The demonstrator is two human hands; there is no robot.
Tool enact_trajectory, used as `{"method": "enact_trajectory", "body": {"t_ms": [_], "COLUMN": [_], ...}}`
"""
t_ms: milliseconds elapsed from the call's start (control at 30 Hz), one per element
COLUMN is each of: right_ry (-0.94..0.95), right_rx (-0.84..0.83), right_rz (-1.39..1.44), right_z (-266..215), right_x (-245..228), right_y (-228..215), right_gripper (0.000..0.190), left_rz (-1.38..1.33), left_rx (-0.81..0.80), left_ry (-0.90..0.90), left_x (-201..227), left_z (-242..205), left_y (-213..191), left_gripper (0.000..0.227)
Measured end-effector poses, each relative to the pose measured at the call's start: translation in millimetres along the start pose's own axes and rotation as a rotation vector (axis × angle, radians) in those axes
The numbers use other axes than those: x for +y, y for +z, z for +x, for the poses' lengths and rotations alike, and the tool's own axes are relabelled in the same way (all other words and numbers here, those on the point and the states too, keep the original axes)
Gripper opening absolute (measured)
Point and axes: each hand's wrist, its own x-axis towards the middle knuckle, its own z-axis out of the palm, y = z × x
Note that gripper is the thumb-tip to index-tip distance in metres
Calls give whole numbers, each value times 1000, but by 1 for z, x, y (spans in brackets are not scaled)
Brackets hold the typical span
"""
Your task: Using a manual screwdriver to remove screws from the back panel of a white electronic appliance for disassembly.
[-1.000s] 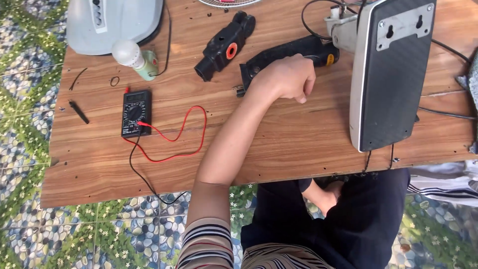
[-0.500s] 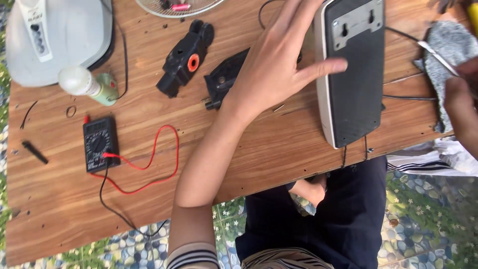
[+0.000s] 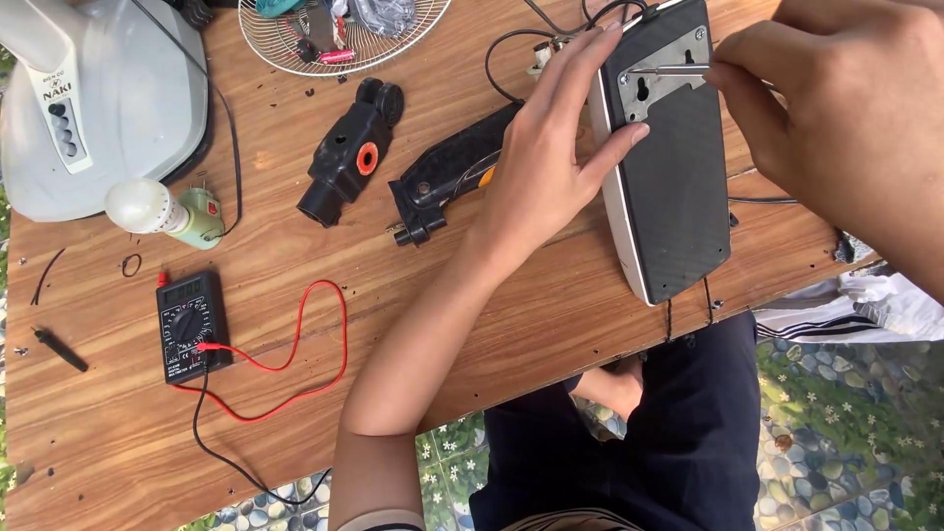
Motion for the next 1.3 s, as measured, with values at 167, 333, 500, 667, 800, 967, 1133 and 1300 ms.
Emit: {"method": "enact_trajectory", "body": {"t_ms": [167, 333, 500, 667, 800, 967, 1133, 1300], "right_ry": [-19, -25, -41, -101, -416, -379, -532, -397], "right_rx": [-3, 28, -28, -151, -647, -295, -99, -152], "right_rz": [-18, 8, -103, -608, -853, -824, -1023, -1019], "right_z": [2, -2, 3, 12, 43, 26, 31, 32], "right_x": [4, 6, 0, -13, -10, -13, -31, -25], "right_y": [9, 14, 5, 0, 27, 25, -2, 3], "right_gripper": [7, 8, 9, 16, 21, 25, 19, 7], "left_rz": [17, 16, 4, 10, -48, -79, -76, 221], "left_rx": [6, 7, -4, -32, -39, -22, -19, 6], "left_ry": [12, 18, -8, -25, -53, -67, -65, 101], "left_x": [-8, -9, -5, -11, -10, -12, -17, -32], "left_z": [0, 0, 0, -1, -4, -5, -4, 1], "left_y": [4, 5, 3, 1, -2, 2, 3, 12], "left_gripper": [75, 76, 73, 77, 74, 71, 70, 87]}}
